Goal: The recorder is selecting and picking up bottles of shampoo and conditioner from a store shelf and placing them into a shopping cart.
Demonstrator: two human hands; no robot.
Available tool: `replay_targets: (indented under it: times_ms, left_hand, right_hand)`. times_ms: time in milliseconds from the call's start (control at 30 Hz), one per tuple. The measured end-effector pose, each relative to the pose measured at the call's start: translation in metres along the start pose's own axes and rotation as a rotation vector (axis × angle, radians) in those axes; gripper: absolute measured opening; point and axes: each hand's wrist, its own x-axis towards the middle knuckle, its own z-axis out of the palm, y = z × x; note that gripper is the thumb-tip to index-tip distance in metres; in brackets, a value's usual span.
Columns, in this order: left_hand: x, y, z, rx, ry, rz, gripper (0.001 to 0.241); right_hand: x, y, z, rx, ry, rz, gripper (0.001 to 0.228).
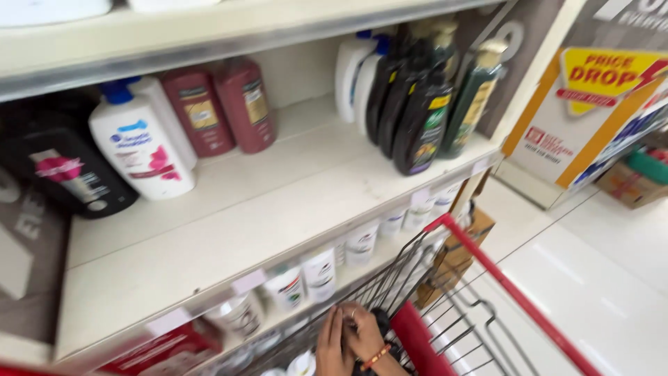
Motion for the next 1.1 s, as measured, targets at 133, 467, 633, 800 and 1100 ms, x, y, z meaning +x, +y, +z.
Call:
replay_targets:
  times_ms: [133, 467, 633, 800, 1100]
  left_hand:
    - [0.111, 0.109, 0.001, 0.040, -0.067, 0.188, 0.064]
    - [0.270, 0.191, 0.072, 0.131, -0.116, 0.554, 0.061]
    - [0.307, 0.198, 0.108, 0.138, -0.007, 0.553, 0.057]
    - [0.325, 0.209, 0.126, 0.065, 0.181, 0.492, 0.062]
    - [0.346, 0.187, 0.146, -0.138, 0.169, 0.164, 0.083]
  right_hand:
    - [0.062, -0.043, -0.081, -0.090, 0.251, -0.261, 0.038]
    - [0.169, -0.064, -0.199, -0.035, 0.530, -0.354, 0.034]
    - [0.198, -0.066, -0.229, -0.179, 0.663, -0.381, 0.034]
    - [0.227, -0.057, -0.247, -0.153, 0.727, -0.418, 0.050]
    - [0.264, -0.022, -0.263, 0.011, 0.594, -0.367, 0.076]
